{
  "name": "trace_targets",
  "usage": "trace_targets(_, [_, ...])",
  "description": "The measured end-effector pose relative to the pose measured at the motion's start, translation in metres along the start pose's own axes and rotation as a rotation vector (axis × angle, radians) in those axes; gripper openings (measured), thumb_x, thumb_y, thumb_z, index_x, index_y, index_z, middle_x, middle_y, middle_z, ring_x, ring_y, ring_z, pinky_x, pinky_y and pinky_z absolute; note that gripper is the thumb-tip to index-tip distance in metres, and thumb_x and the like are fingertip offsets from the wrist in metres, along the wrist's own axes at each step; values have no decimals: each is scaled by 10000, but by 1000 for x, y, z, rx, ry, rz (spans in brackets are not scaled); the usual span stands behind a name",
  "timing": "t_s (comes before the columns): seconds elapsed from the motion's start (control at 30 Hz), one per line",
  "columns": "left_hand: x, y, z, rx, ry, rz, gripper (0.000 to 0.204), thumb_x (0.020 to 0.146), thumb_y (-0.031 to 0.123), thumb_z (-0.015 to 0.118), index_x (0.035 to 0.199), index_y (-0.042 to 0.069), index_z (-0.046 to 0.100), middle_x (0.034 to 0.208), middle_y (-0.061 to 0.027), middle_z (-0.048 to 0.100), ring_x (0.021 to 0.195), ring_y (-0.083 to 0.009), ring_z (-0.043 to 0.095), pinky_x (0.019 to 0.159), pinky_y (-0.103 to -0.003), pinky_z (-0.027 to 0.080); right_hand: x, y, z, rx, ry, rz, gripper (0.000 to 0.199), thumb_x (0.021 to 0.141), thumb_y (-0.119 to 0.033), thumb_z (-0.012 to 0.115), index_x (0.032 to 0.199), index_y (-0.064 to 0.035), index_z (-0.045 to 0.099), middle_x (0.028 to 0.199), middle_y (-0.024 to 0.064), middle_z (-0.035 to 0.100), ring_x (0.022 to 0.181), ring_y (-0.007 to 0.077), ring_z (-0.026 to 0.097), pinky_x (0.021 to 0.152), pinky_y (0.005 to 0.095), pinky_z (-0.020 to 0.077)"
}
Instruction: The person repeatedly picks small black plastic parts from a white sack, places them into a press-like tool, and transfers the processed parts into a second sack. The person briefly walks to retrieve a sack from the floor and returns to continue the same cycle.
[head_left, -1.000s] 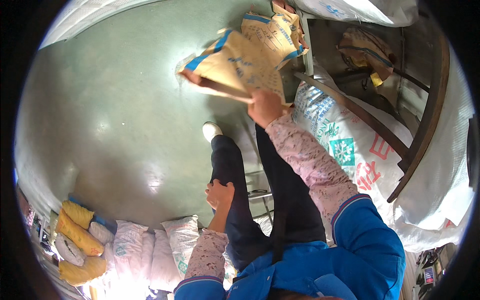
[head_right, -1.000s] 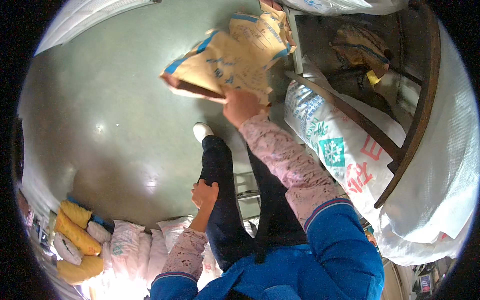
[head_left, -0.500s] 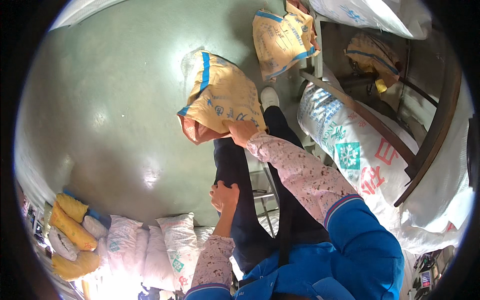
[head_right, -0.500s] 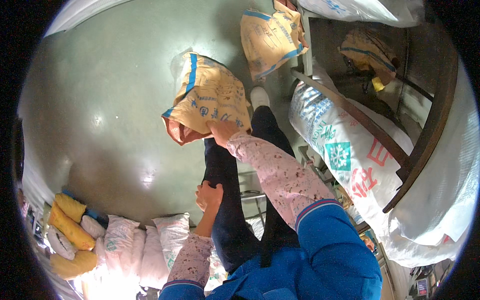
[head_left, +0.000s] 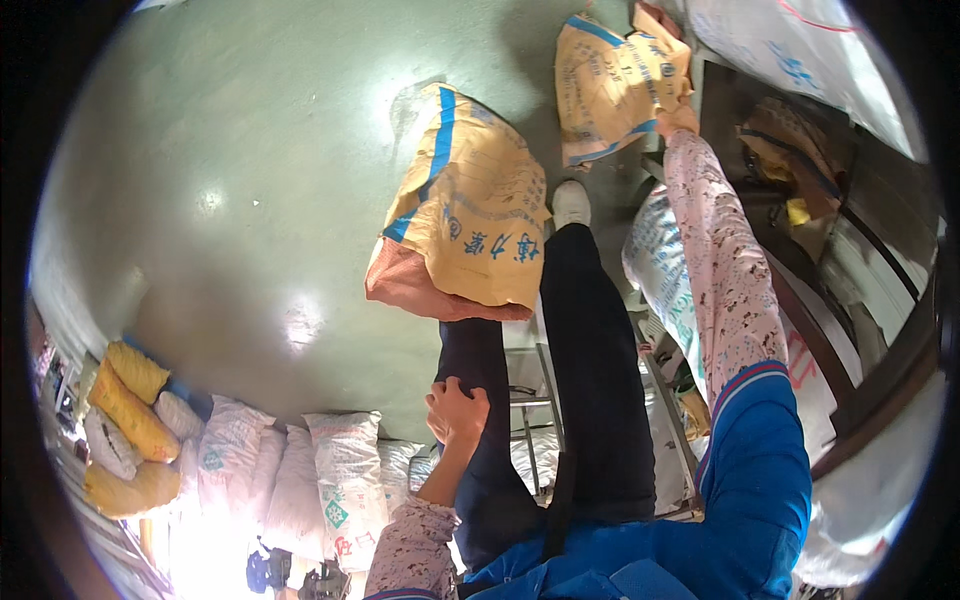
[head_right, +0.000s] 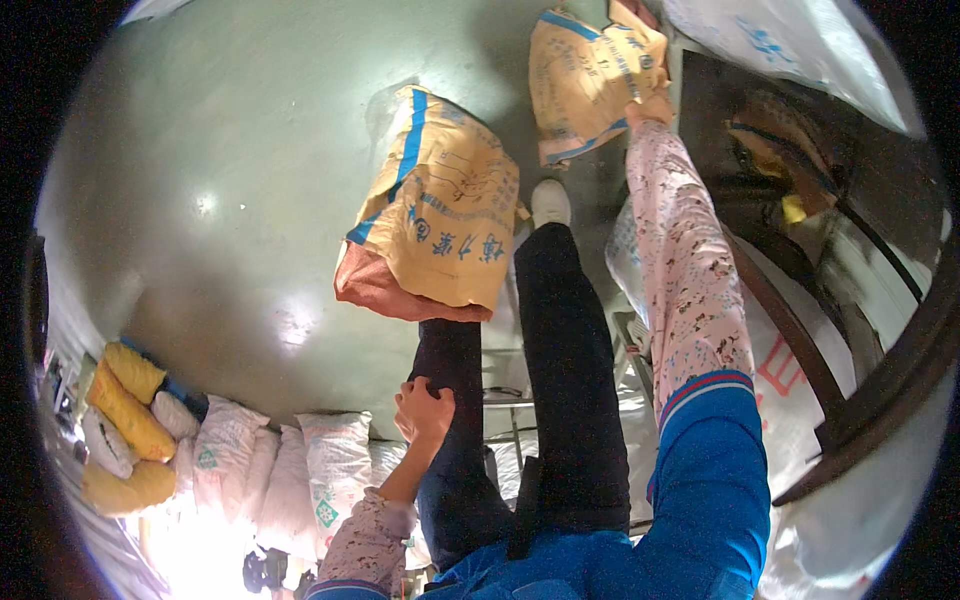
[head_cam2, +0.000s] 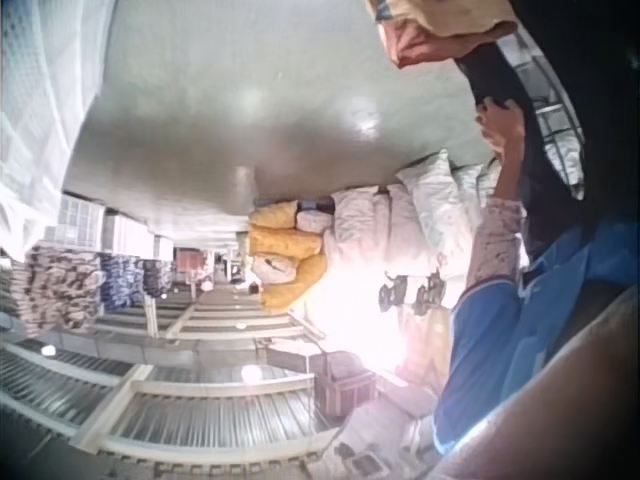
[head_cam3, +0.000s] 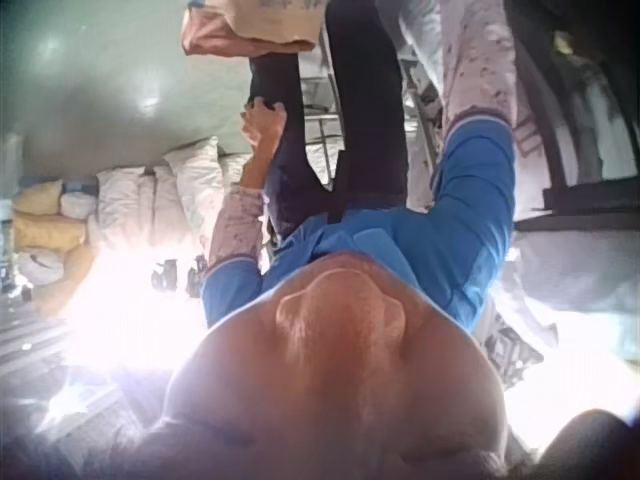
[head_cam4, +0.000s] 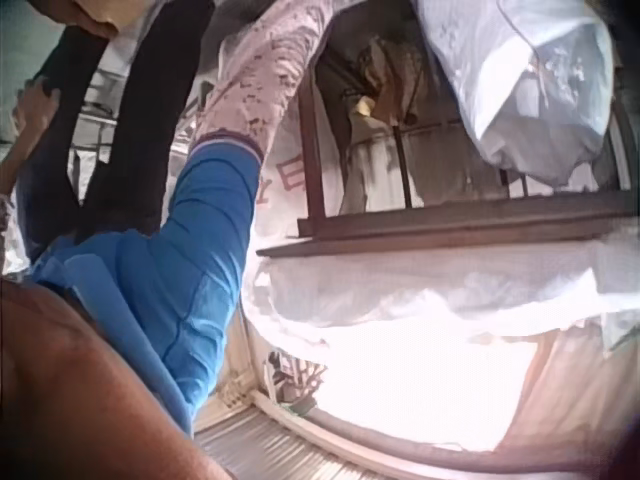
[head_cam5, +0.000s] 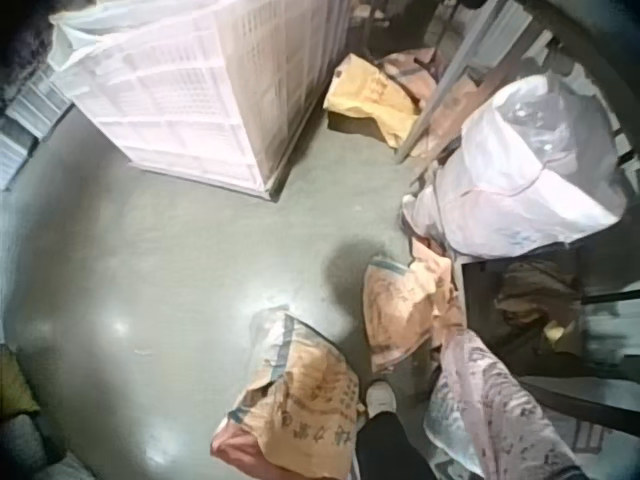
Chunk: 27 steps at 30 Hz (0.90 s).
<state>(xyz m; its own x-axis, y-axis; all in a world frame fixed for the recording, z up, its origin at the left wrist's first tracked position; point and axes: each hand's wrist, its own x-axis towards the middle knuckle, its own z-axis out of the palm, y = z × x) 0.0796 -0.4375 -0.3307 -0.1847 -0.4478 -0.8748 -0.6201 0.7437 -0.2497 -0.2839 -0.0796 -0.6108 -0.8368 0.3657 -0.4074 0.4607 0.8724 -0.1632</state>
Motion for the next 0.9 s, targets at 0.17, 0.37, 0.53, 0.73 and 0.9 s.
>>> trace_targets(0.17, [-2,8,1,42,-27,4,379,726,280,564,1039,68,586,1104,-143,532,1023,-336,501,800,-435,478,8,0,0,-117,-8,4,537,776,-284,595,1259,-85,472,1160,201,580,1071,345,563,920,399,448])
trace_targets(0.37, [-2,13,-2,63,-34,6,397,731,277,562,1063,60,571,1107,-150,521,1026,-340,499,809,-443,474,-26,-23,-13,-509,-166,-190,225,810,-165,493,976,-96,628,989,166,652,889,333,644,768,439,516])
trace_targets(0.53, [1,15,-4,101,-48,1,389,729,274,561,1054,60,565,1094,-163,522,1010,-345,511,799,-453,480,-104,-43,-35,-421,-148,-427,467,753,-114,574,1193,-239,481,879,131,599,771,341,625,647,469,501])
trace_targets(0.73, [0,13,0,105,-40,-31,395,730,302,564,1048,68,556,1075,-159,527,1014,-347,517,811,-464,477,-153,-46,-78,-371,-70,-549,474,715,-54,612,1151,-232,555,812,115,570,741,317,618,626,439,496])
trace_targets(0.9, [-1,18,-3,130,-43,-31,390,719,286,577,1046,74,555,1085,-151,529,1029,-339,515,806,-453,488,-160,-68,-87,-309,-46,-629,473,716,-32,592,1144,-230,552,784,99,529,711,306,597,582,429,469])
